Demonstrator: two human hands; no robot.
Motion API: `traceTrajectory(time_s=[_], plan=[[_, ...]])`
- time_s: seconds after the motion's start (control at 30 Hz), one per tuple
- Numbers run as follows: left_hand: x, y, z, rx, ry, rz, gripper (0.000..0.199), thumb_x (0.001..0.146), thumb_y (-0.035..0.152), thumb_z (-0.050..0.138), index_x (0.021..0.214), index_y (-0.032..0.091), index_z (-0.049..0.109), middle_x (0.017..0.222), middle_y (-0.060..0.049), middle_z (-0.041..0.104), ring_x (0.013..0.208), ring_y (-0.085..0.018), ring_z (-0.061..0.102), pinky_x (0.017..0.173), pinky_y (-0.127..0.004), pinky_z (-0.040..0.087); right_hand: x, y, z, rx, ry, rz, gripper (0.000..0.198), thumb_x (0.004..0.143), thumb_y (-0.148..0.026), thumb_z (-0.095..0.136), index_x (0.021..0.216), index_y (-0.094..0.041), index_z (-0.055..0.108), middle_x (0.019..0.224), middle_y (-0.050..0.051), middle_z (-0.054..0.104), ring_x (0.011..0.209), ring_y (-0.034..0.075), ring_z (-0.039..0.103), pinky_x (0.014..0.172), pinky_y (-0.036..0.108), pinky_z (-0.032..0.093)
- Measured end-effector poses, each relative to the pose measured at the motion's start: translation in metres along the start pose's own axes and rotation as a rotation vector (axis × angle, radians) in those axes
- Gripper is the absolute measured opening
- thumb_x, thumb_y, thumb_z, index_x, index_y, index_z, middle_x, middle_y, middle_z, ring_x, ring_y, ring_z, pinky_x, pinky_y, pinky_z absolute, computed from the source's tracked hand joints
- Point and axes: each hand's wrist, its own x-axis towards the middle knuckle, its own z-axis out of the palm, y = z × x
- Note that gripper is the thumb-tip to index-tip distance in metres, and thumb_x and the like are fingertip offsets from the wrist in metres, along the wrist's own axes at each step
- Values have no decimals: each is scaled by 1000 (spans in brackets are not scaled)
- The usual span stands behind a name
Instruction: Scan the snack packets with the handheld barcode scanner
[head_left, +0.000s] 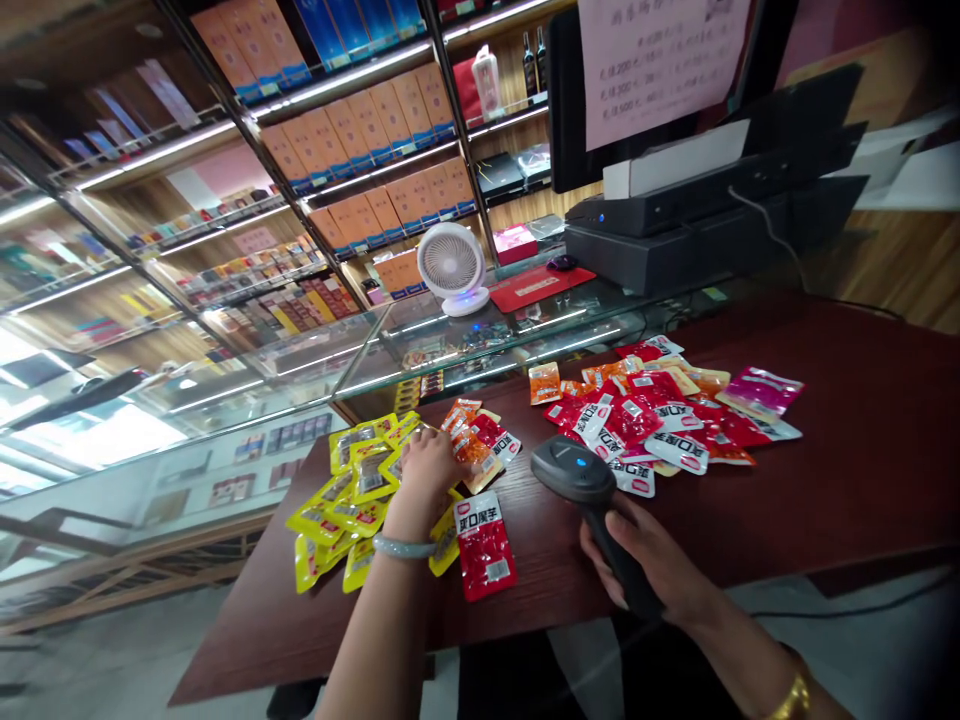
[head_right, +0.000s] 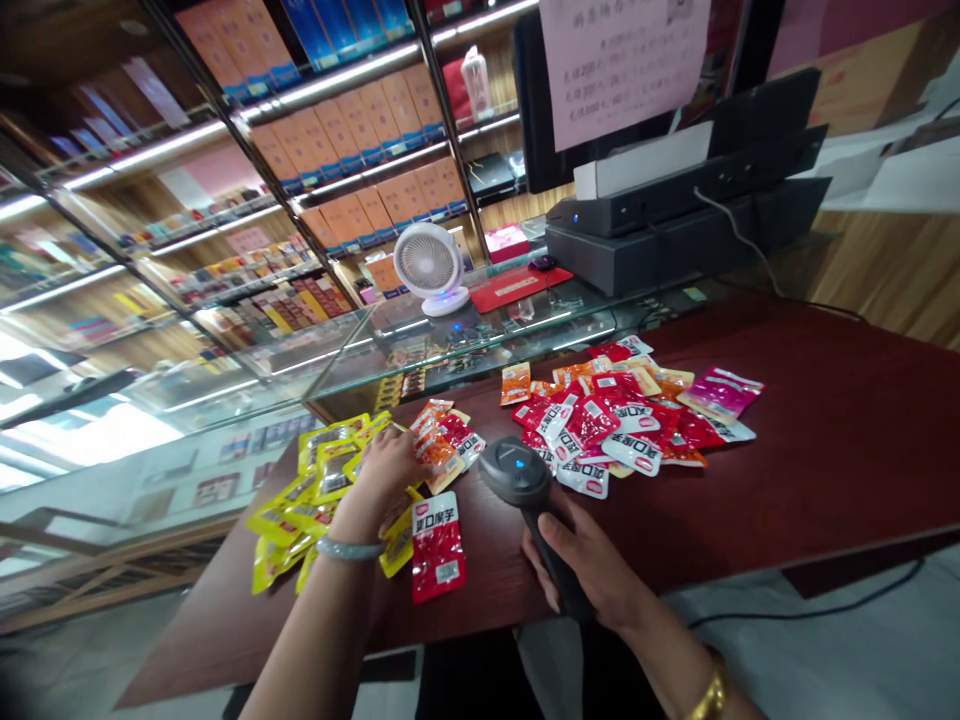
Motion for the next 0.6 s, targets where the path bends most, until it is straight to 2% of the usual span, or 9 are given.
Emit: traceTrajectory(time_s=[0.07,0.2,0.3,0.37,0.43,0.6], plan=[[-2,-4,5,-12,0,-1,60,63,59,72,106,18,63,121,-17,59,120,-37,47,99,-45,36,0,-1,1,-8,-4,2,43,83,-58,64,98,-20,50,63,-5,56,36,6,46,33,16,37],[0,-2,15,-169,91,-32,51,67,55,72,101,19,59,116,-15,62,114,-34,52,94,-43,39,-1,-1,1,0,-14,9,40,86,-56,63,100,-21,50,64,-5,56,37,6,47,34,16,38],[3,1,21,-525,109,-53,41,74,46,68,103,20,53,99,-9,68,93,-26,63,80,-35,45,0,0,1,-2,-16,15,36,88,-53,61,98,-21,50,63,-5,56,37,6,47,34,15,39],[4,4,23,-792,123,-54,38,76,44,66,103,21,51,89,-4,69,77,-19,64,68,-29,46,1,0,1,-12,-19,19,36,88,-54,61,97,-21,50,64,-5,56,37,5,48,34,15,39],[5,7,24,-946,156,-48,39,75,46,67,101,21,51,82,-1,68,66,-16,63,60,-25,45,3,0,1,-17,-17,30,39,87,-56,62,99,-21,51,62,-6,56,35,5,46,33,15,38],[4,15,20,-1025,222,-41,36,73,43,69,96,21,53,77,1,67,61,-13,60,56,-23,45,5,-2,1,-11,-19,41,46,87,-56,61,115,-21,50,62,-6,54,34,5,45,33,15,37]])
